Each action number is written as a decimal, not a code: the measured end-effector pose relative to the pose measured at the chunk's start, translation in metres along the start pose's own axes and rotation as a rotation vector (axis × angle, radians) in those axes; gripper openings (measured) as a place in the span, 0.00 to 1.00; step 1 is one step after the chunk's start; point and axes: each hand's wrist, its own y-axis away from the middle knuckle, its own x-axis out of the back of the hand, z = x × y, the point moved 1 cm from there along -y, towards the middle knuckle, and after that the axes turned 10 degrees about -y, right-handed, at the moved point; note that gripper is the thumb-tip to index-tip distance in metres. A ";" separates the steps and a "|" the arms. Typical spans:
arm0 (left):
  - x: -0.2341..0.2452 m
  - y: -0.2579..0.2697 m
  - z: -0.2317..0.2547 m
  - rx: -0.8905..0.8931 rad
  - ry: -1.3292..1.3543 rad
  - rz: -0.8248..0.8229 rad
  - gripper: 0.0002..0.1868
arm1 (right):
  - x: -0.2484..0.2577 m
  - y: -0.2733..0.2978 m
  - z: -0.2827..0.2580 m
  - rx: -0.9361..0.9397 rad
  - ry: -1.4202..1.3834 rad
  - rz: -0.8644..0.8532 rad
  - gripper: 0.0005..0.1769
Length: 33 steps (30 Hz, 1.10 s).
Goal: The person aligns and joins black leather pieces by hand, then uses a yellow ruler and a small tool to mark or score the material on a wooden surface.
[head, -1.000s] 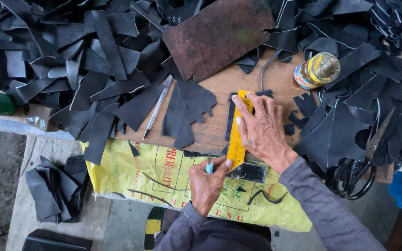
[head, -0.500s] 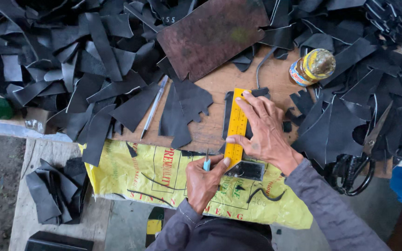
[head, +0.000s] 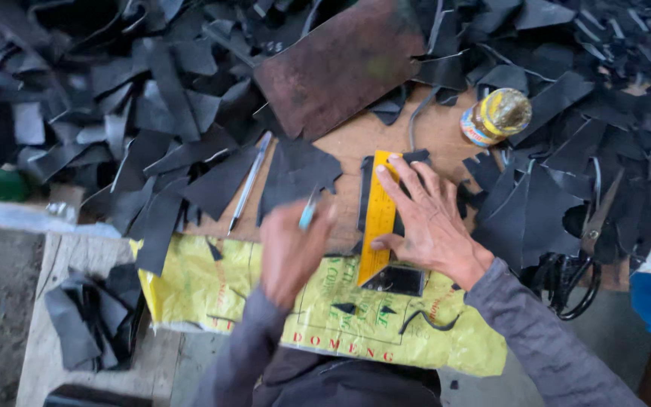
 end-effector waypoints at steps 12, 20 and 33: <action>-0.071 -0.106 0.033 -0.276 -0.457 -0.163 0.13 | -0.002 -0.002 0.000 -0.098 0.020 -0.054 0.65; -0.079 -0.127 0.020 -0.299 -0.403 -0.034 0.22 | 0.001 -0.003 -0.003 -0.118 0.005 -0.056 0.66; -0.079 -0.126 0.033 -0.323 -0.376 -0.002 0.17 | 0.000 -0.004 -0.002 -0.065 0.021 -0.034 0.63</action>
